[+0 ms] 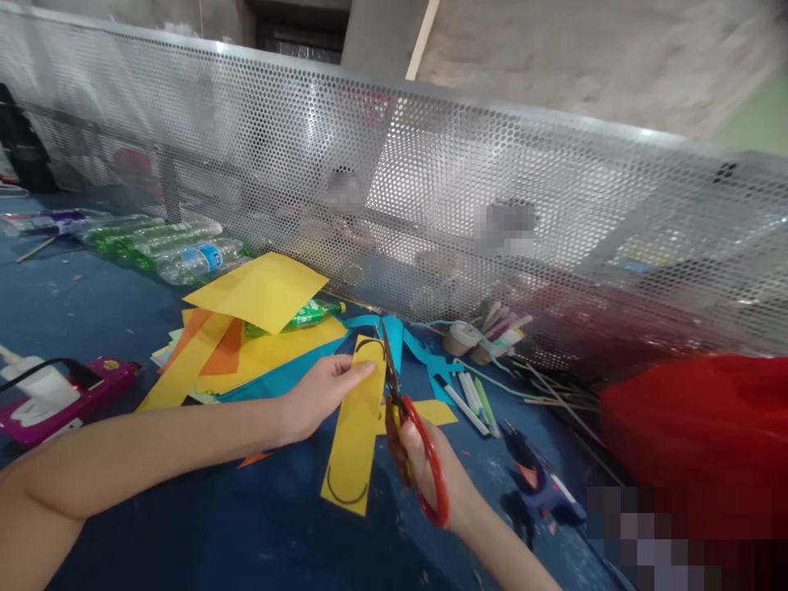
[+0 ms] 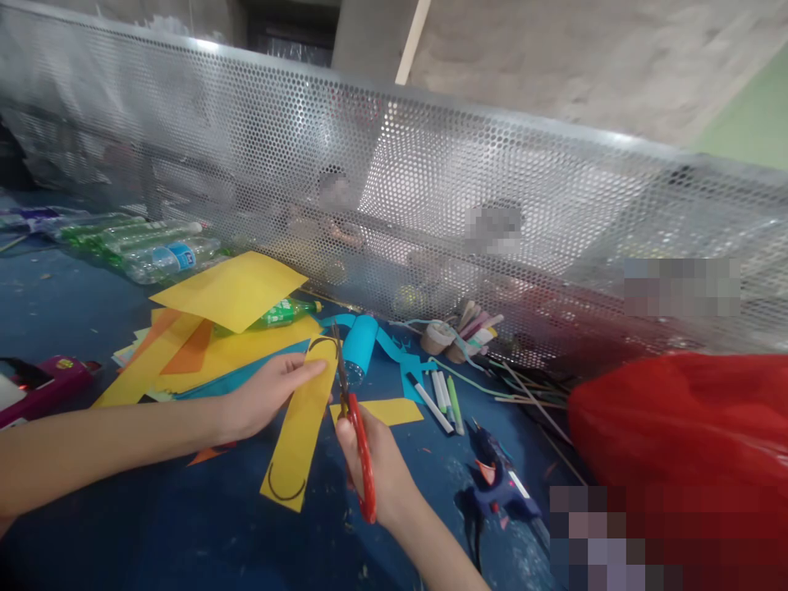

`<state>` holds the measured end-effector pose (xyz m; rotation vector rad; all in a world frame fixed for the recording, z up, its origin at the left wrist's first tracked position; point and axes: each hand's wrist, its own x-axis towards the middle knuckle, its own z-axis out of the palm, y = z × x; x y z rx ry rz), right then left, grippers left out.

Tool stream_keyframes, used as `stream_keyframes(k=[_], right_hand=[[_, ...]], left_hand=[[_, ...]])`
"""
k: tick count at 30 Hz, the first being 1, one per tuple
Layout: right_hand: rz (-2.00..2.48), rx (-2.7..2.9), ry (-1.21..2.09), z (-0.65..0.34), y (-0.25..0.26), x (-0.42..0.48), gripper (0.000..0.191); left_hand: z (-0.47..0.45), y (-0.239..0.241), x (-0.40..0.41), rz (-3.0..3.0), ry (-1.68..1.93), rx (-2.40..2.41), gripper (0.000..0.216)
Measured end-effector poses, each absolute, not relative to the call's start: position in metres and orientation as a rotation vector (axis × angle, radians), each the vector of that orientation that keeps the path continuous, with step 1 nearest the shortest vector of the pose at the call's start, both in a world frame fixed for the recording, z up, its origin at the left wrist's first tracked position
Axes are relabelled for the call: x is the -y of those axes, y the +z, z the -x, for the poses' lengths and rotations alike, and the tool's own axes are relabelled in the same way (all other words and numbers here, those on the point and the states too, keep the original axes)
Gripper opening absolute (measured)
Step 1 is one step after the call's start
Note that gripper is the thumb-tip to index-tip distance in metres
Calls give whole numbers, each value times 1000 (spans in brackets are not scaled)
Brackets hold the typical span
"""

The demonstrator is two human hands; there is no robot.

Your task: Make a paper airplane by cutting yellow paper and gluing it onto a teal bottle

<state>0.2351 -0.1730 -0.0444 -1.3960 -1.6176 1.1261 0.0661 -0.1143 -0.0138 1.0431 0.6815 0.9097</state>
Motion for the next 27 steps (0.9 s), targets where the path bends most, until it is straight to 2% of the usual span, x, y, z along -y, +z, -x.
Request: stream_keyframes(k=[12,27], right_hand=[[1415,1629,1094,-235,-47,172,54],[1555,1521,1152,-236,-35,170,63]], left_hand=[[-65,-12,112,-1031,886,-710,29],[-63,-19,99,-1069,877,-716,28]])
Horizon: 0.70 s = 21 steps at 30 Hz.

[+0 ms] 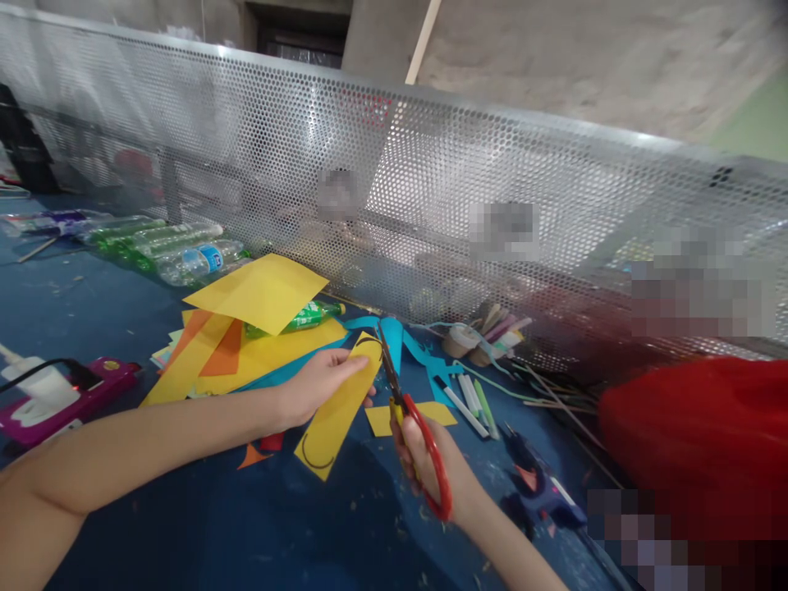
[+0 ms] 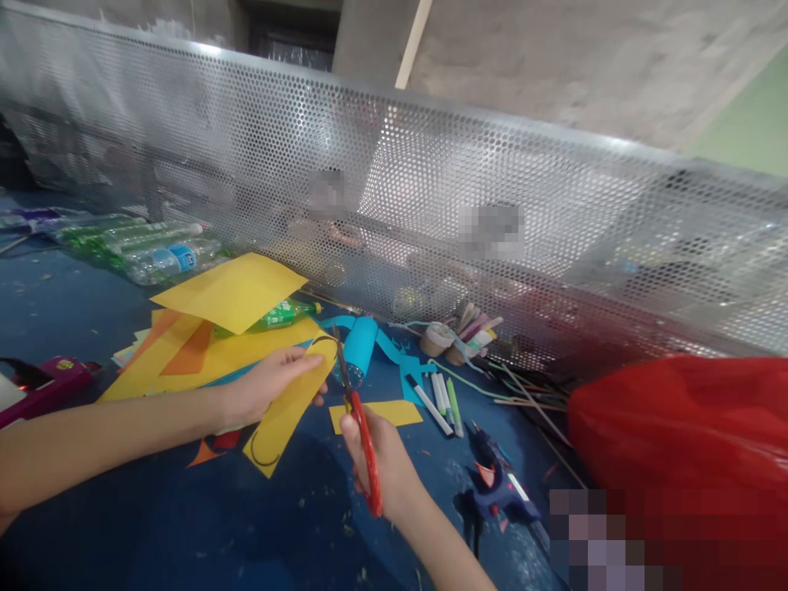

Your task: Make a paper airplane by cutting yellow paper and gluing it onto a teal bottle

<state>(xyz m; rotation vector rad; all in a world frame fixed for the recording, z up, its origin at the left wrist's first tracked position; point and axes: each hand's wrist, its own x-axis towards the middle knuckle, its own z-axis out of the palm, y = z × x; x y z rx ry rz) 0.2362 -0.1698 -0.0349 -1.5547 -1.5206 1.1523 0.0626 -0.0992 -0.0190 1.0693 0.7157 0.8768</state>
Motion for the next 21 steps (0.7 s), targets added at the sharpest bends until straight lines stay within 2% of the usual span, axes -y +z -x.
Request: stream_keyframes(k=[21], right_hand=[[1670,1550,1103,-248,-34,164,63]], left_hand=[[-52,-20,74,-1350,890,-767,28]])
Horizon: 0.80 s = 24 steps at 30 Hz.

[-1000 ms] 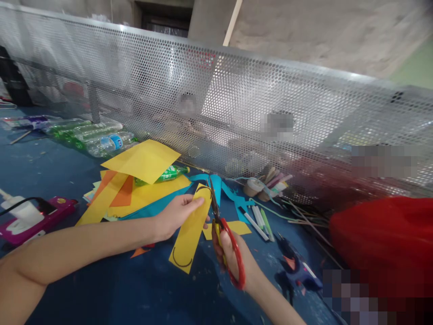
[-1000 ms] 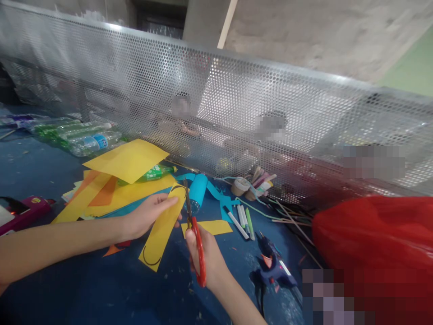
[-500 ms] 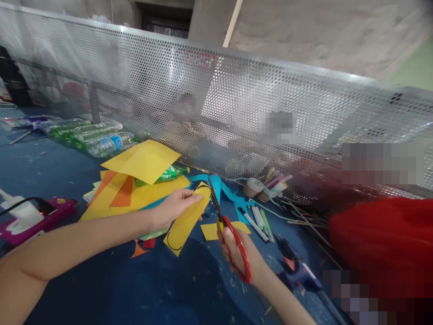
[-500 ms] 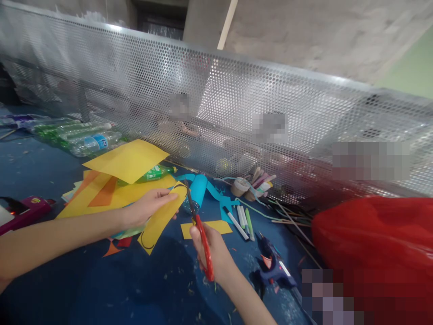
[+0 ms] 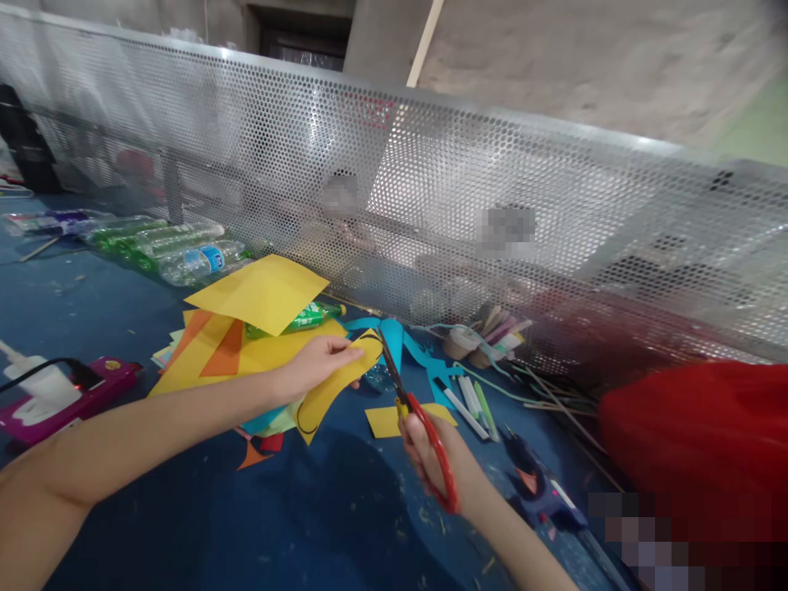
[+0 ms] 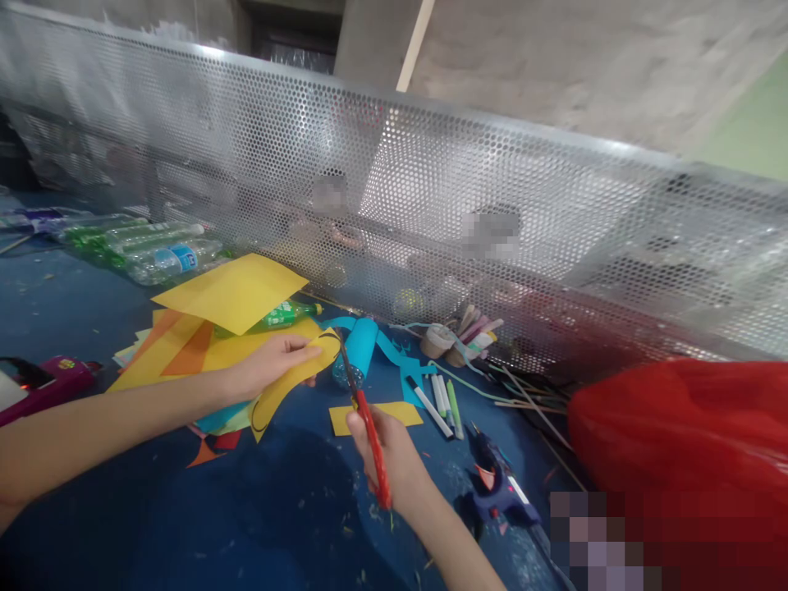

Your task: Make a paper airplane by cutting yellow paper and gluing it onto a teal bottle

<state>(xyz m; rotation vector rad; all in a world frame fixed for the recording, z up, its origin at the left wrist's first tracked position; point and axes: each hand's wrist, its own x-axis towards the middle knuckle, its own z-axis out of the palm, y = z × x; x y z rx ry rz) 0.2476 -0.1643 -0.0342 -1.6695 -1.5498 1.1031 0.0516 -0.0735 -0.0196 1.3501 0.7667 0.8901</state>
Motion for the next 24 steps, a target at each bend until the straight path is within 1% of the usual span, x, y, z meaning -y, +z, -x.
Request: stream_keyframes(k=[3,6,8,11,12,13,15,17,20,23,24], right_hand=[[1693,1561,1097,-249,-29,165,63],[1726,1576,1064,-250,-24,164,62],[1714,1592,1075,-252,-21,164,62],[1694,1589,1108,-252,-20,163,63],[1693,1585,1107,-252,-19,163,63],[1685,1585,1104,-252,-19,164,63],[1643,1593,1112,-251,-18,166,62],[1574,1600,1128,-250,-18,169,62],[1460,1579,1123,-246,-18,175,63],[1353,1564,1106,-239,-20,180,63],[1321,1555,1106,-237,-22,182,64]], left_hand=[[-47,-20,64,-1437,876,-794,28],[-43,-21,52,-1676,910,-872,35],[-41,-22,48,-1886,1033,-987,37],[-43,-19,60,-2114,1283,-1101,27],[-46,-17,68,-2149,1242,-1049,23],[-49,-16,78,-2133,1124,-968,25],[-56,-15,98,-1963,740,-798,41],[-63,-19,114,-1716,495,-629,44],[-70,-32,125,-1517,508,-610,44],[-72,-46,122,-1427,657,-625,54],[-71,-50,120,-1405,726,-619,54]])
